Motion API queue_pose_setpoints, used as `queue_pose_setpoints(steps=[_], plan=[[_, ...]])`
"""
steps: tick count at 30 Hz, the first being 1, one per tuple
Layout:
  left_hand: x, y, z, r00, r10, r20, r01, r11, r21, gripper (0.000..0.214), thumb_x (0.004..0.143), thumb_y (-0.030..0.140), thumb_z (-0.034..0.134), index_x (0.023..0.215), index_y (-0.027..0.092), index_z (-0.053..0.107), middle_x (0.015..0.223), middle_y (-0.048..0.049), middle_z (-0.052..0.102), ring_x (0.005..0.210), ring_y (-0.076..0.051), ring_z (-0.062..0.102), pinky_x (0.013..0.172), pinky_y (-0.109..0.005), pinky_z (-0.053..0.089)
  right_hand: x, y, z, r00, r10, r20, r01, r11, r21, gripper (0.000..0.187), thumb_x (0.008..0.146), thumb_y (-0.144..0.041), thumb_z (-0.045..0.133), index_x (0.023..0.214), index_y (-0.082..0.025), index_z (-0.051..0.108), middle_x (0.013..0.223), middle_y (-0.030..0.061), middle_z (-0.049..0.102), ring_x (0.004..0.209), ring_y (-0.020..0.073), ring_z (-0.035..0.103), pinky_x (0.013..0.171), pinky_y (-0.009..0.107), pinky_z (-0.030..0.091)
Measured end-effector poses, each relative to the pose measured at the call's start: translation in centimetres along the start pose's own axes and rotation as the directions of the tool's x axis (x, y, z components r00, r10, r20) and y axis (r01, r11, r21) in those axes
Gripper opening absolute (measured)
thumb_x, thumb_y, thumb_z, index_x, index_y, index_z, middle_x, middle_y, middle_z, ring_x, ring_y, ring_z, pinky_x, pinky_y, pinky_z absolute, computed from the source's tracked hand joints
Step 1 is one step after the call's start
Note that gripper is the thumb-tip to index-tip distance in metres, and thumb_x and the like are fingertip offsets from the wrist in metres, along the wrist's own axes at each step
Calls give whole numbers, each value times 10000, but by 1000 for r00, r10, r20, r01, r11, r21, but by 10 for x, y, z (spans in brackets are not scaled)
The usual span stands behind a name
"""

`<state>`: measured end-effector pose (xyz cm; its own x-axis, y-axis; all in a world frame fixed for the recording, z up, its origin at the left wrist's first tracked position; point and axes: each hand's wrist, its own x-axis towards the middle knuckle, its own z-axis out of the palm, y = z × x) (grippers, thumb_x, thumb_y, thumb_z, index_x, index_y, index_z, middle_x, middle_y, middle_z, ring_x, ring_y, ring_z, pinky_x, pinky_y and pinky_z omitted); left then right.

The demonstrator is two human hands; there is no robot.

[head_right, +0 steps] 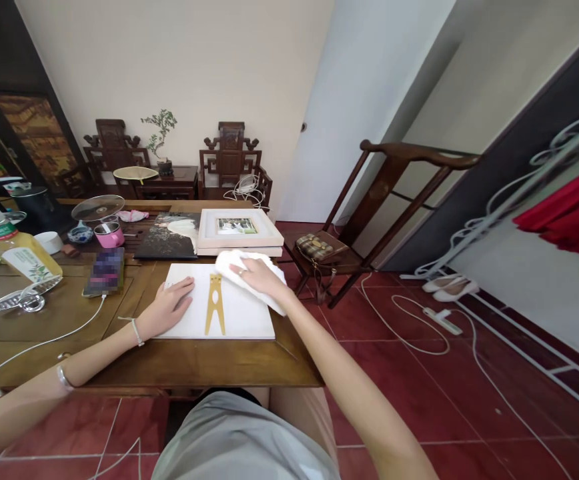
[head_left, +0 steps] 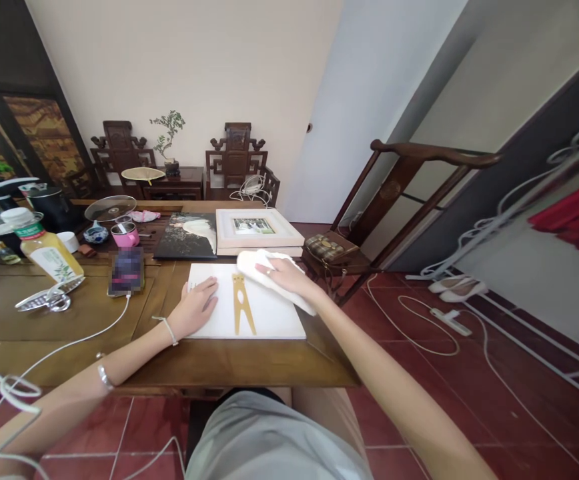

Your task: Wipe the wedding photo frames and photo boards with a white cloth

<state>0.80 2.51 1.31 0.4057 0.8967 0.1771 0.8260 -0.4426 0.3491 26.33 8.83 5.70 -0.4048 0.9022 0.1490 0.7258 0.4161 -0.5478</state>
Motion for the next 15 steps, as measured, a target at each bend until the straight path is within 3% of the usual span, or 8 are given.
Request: queue_pose_setpoints(steps=[4,11,13,15], plan=[[0,1,2,1000,-13,-16,13,1000,12,407,939,259,342,1321,198,468,1447,-121,428,1352,-261,368,1104,-602,157,-41,7,-5,999,32,7,-32,999,12,449,925,-480,380,1001,-130,651,1127,136,656,1146,308,530,967,378,382],[1,2,2,1000,-11,-17,12,1000,21,416,936,262,341,1325,184,469,1442,-134,431,1351,-267,368,1107,-596,154,-130,-29,-13,954,39,299,-41,999,2,501,885,-556,419,1121,-187,661,1392,124,492,1348,330,328,1085,445,272],[1,2,1,1000,-6,-18,6,1000,26,416,936,264,339,1320,181,475,1439,-135,435,1348,-270,372,1106,-597,153,-139,-32,-17,932,34,362,-40,999,11,506,882,-566,418,1137,-202,660,1406,108,479,1351,320,326,1097,444,260],[1,2,1,1000,2,-25,-1,1000,29,412,933,263,341,1311,184,486,1434,-133,443,1343,-268,381,1111,-587,152,-134,-29,-19,935,34,352,-41,999,13,515,878,-564,426,1159,-193,647,1388,118,497,1334,319,353,1090,444,269]])
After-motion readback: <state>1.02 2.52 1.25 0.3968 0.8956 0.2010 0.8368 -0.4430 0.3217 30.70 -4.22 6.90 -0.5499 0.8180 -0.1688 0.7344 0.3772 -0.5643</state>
